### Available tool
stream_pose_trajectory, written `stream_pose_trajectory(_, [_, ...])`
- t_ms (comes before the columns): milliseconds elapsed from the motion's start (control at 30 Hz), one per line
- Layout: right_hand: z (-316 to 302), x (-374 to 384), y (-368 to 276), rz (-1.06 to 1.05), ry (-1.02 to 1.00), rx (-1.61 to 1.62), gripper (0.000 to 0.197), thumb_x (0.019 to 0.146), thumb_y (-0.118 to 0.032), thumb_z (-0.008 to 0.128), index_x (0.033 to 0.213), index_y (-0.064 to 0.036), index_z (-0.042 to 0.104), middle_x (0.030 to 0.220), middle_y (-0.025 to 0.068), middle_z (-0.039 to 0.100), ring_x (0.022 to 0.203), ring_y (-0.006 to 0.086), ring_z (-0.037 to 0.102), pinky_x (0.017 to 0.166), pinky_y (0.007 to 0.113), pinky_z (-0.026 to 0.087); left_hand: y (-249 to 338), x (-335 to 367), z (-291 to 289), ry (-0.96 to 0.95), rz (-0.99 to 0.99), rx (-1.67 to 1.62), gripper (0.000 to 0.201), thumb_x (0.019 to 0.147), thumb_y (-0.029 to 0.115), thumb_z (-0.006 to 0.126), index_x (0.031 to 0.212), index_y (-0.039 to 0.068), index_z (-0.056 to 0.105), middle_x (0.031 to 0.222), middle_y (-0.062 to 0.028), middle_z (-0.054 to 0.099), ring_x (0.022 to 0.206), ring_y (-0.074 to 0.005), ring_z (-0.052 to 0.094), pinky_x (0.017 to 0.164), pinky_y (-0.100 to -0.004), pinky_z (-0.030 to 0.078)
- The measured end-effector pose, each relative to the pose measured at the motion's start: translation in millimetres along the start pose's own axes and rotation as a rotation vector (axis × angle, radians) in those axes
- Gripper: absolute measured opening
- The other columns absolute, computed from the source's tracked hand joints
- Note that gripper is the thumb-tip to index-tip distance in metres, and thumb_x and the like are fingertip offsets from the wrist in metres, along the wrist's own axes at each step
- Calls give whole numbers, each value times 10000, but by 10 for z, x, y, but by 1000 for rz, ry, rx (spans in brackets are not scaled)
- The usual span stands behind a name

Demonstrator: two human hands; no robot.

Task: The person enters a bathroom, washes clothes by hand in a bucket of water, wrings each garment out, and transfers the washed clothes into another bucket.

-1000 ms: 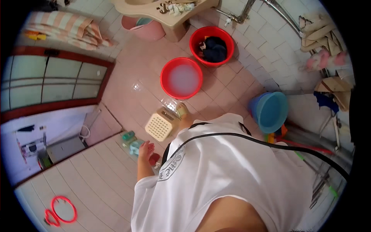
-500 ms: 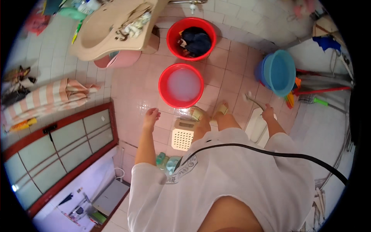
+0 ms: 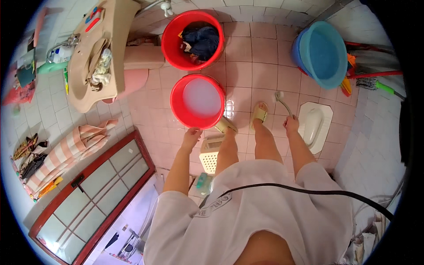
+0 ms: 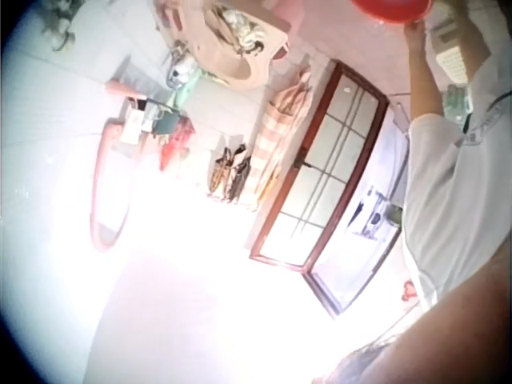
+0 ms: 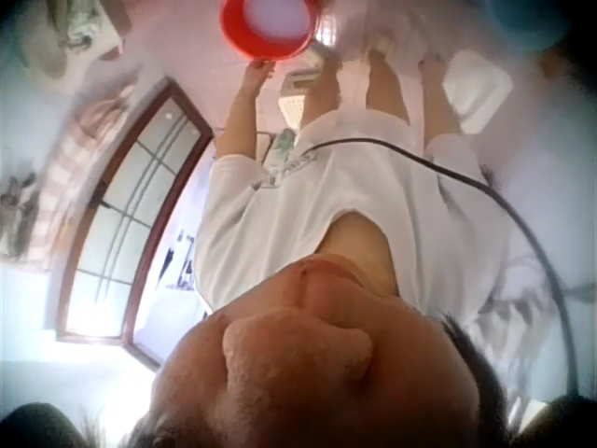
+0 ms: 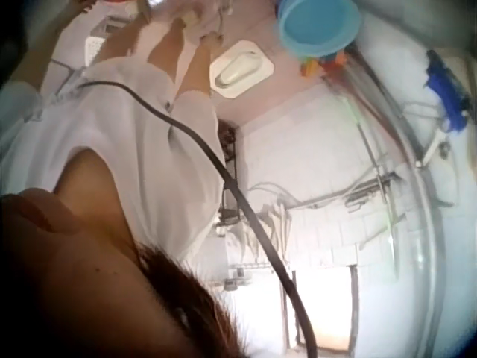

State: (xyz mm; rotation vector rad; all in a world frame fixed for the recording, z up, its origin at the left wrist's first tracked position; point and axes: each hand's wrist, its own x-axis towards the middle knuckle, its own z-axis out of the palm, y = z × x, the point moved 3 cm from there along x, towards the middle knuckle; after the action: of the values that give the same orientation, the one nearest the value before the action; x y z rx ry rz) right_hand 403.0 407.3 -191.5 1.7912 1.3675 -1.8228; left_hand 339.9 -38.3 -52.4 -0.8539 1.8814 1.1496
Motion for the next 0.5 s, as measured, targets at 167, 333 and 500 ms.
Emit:
stream_pose_trajectory(167, [108,29,190,227,120,490,126,777,-10,537,885,-17,471,654,44,451,524,125,463,450,233,451,114,546,28,107,-39,126,284,819,247,601,998,32,554,853,-28,581,733,-127,542,645,-258,443])
stream_pose_trajectory(333, [676,221,48,365,-131,799,93,810,-14,552,857,0,473,700,60,486,626,145,518,547,242,505,-39,970,254,62,59,81,300,816,248,602,985,3,558,843,-48,585,727,-133,540,633,-273,447])
stream_pose_trajectory(500, [1577,740,-124,422,-376,774,207,816,-140,541,911,32,476,865,146,547,830,259,562,756,362,520,-417,1070,402,68,23,26,331,794,274,631,992,21,554,844,-40,564,729,-117,518,581,-260,433])
